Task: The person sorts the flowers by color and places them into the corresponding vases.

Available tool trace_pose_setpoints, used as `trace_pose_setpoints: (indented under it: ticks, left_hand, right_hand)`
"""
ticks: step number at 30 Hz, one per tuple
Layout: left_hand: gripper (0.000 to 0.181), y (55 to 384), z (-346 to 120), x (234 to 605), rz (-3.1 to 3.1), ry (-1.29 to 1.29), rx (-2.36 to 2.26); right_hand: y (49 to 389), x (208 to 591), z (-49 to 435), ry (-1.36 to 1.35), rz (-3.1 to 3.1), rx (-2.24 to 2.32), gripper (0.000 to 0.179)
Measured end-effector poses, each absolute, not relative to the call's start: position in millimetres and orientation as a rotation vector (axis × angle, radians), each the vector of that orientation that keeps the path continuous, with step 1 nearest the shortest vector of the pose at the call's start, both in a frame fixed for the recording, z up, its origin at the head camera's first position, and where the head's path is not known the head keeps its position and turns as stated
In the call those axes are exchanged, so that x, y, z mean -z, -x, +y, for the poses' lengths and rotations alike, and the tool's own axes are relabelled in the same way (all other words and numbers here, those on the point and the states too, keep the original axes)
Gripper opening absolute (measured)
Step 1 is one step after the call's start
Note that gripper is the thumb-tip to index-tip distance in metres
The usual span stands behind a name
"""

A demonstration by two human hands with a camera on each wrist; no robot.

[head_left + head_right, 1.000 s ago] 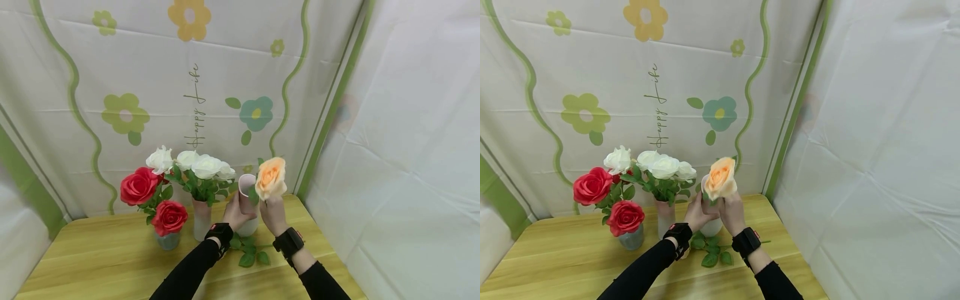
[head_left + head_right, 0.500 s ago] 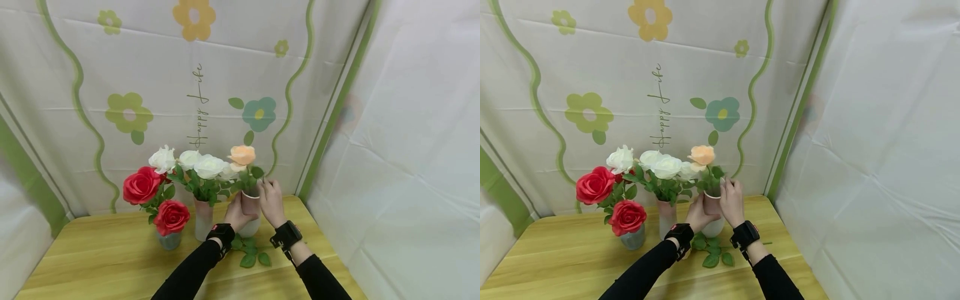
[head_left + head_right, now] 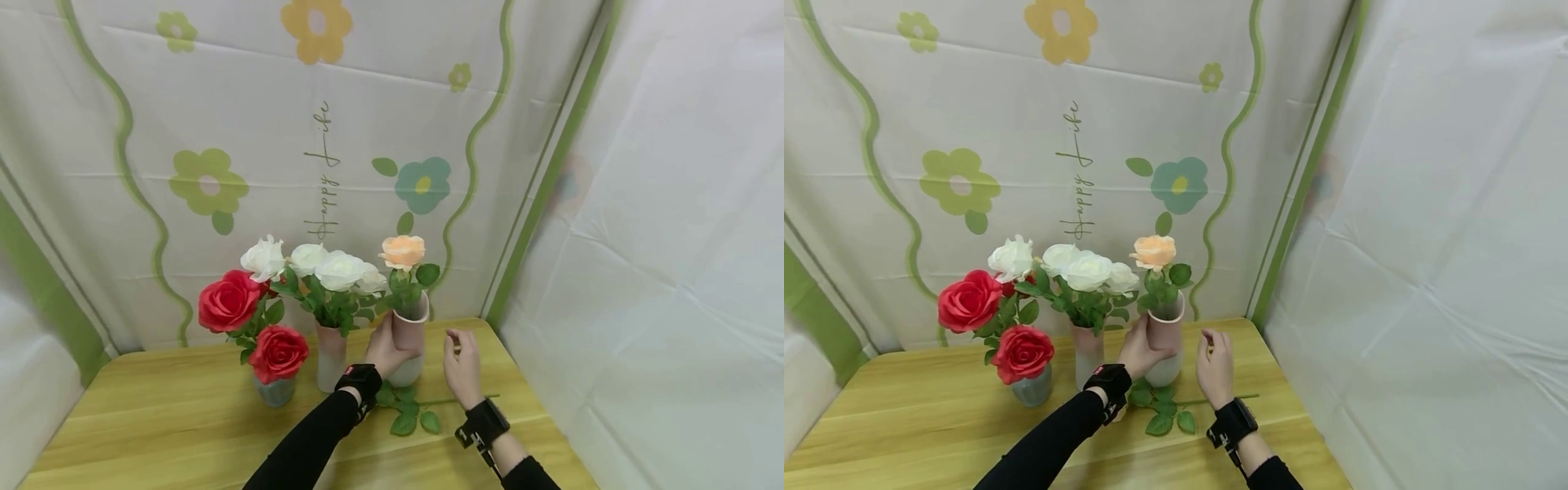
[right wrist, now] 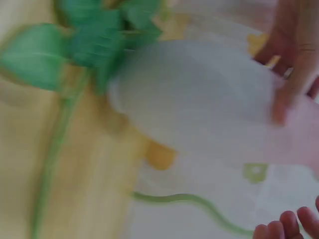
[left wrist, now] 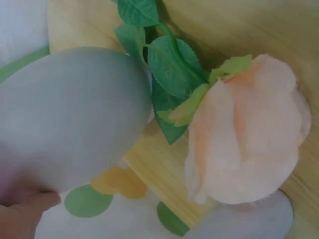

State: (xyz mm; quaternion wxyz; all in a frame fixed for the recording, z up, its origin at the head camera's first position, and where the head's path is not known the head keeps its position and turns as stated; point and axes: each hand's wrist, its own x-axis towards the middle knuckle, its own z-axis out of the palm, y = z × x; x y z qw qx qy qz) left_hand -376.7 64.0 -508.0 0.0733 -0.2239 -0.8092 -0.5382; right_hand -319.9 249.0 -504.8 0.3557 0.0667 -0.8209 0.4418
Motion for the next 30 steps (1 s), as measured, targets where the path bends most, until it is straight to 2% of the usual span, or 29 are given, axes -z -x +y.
trace_pose_setpoints:
  ticks: [6,10,15,21,30]
  left_hand:
    - [0.105,377,60,503,-2.422,0.663,1.595]
    - [0.103,376,59,502,-2.431,0.659,1.603]
    - [0.102,375,60,502,-2.44,0.661,1.596]
    - [0.105,374,62,502,-2.447,0.661,1.608]
    - [0.106,374,64,505,-2.446,0.668,1.599]
  right_hand:
    - [315,532,265,-0.232,-2.44,-0.953,0.012]
    - [314,548,272,-0.517,-2.689,-0.6,0.006]
    - [315,562,273,-0.791,-2.741,-0.21,0.013]
    - [316,571,270,-0.813,-2.78,0.008,0.013]
    - [310,577,274,-0.839,-2.708,0.084,0.022]
